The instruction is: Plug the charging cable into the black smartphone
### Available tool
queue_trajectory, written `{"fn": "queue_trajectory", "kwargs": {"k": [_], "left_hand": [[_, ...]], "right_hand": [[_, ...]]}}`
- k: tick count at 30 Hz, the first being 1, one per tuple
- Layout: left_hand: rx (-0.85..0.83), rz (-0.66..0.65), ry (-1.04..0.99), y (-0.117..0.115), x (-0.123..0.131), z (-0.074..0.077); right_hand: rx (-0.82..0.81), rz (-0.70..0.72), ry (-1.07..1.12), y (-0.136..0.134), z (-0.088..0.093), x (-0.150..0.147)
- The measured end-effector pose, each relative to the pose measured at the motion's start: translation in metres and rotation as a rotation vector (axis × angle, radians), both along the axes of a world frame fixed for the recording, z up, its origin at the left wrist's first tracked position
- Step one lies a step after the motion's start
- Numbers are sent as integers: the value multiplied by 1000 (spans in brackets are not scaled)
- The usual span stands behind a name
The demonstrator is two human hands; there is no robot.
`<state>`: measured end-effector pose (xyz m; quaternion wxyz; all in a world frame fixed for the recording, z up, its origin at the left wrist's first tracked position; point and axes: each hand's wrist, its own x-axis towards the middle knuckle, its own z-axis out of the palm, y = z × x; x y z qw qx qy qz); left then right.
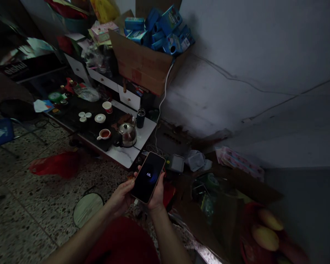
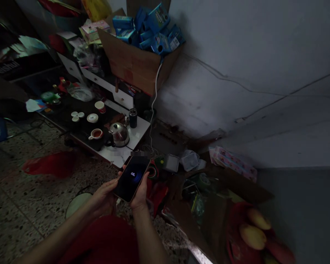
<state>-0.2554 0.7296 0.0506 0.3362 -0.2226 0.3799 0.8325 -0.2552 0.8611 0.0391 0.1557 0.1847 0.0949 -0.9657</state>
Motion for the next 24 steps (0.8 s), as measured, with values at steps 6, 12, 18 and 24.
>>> {"fn": "queue_trajectory", "kwargs": {"k": [6,12,18,24], "left_hand": [[12,-5,-6,2,-2,2],[-10,-1,-64,7,1,-6],[-47,-70,-105,8,10,-26],[-40,-121,-123,11,12,-35]], "right_hand": [[-12,-12,15,2,-1,0],[-42,-19,-31,4,-13,7],[-72,-102,-18,4,-35,24],[-57,-130,-77,8,-44,29]]}}
